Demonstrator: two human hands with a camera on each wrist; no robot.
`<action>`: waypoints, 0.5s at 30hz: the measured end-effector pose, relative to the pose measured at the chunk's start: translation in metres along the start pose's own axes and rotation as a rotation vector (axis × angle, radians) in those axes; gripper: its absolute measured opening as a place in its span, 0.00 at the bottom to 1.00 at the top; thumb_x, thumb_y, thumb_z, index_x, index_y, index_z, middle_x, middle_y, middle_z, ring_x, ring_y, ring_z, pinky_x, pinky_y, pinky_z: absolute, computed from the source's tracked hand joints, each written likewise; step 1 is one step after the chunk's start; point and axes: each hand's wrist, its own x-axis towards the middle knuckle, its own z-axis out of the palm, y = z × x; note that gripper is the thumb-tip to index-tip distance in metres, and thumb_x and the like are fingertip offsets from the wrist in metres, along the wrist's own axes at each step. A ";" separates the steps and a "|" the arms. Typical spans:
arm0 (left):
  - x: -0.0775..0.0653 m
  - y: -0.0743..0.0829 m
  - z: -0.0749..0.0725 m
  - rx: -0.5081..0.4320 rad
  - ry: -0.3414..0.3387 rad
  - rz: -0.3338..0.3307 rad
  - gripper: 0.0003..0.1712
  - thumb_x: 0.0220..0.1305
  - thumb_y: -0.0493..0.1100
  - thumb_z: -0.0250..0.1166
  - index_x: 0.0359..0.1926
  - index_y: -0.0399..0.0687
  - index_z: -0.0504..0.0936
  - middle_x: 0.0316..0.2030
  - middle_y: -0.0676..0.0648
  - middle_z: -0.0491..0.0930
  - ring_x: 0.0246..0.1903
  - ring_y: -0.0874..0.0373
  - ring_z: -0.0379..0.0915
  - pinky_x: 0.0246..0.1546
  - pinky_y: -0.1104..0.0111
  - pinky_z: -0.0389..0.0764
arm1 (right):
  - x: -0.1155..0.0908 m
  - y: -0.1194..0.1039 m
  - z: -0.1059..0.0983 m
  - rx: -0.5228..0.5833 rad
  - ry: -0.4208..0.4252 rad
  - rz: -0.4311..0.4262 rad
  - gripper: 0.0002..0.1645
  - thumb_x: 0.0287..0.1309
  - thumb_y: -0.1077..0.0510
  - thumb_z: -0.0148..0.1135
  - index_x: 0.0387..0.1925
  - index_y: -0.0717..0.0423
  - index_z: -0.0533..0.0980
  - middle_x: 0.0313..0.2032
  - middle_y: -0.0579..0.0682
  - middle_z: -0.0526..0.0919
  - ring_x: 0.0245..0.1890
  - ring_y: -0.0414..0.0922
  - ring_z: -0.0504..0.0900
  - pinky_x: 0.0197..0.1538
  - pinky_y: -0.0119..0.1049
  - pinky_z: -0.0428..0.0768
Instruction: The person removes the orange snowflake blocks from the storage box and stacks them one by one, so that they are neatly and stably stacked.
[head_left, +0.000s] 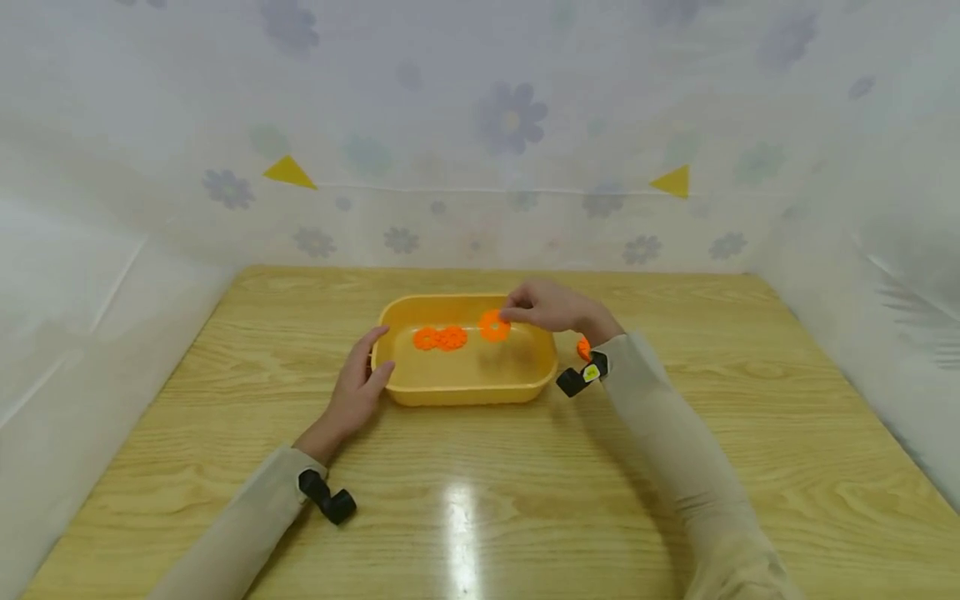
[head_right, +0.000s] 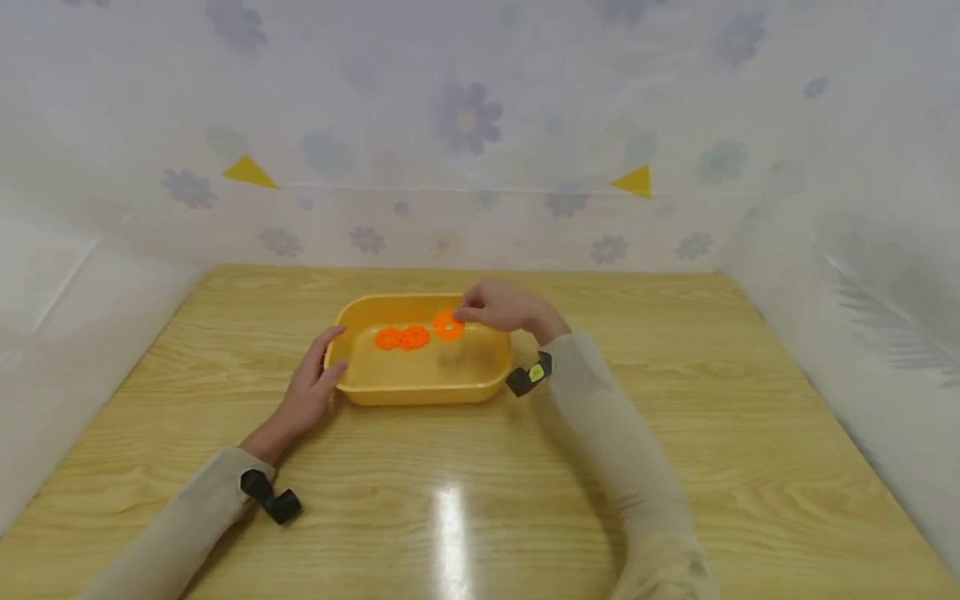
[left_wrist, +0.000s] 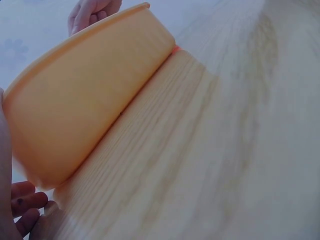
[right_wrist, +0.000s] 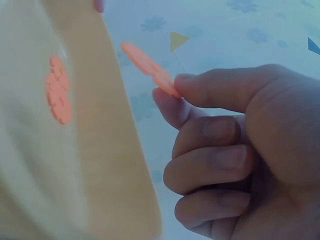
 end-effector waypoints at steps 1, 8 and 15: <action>0.000 0.000 0.000 0.000 -0.002 -0.001 0.29 0.69 0.31 0.52 0.68 0.26 0.58 0.65 0.26 0.60 0.52 0.39 0.66 0.44 0.84 0.62 | -0.001 0.001 0.001 -0.001 0.015 0.003 0.15 0.70 0.56 0.52 0.34 0.60 0.81 0.14 0.43 0.58 0.13 0.37 0.54 0.26 0.32 0.60; 0.002 -0.001 0.001 0.001 -0.005 -0.001 0.29 0.69 0.31 0.52 0.68 0.27 0.59 0.65 0.26 0.60 0.51 0.40 0.67 0.44 0.83 0.64 | -0.010 0.012 0.009 0.012 0.092 0.000 0.18 0.72 0.56 0.47 0.30 0.59 0.77 0.16 0.44 0.59 0.16 0.37 0.55 0.28 0.33 0.62; 0.002 -0.001 0.001 0.002 -0.005 -0.008 0.29 0.69 0.31 0.52 0.68 0.27 0.59 0.65 0.27 0.60 0.54 0.40 0.65 0.45 0.84 0.61 | -0.024 0.024 0.018 0.076 0.184 0.011 0.18 0.74 0.57 0.44 0.28 0.60 0.71 0.20 0.48 0.62 0.19 0.42 0.58 0.31 0.35 0.64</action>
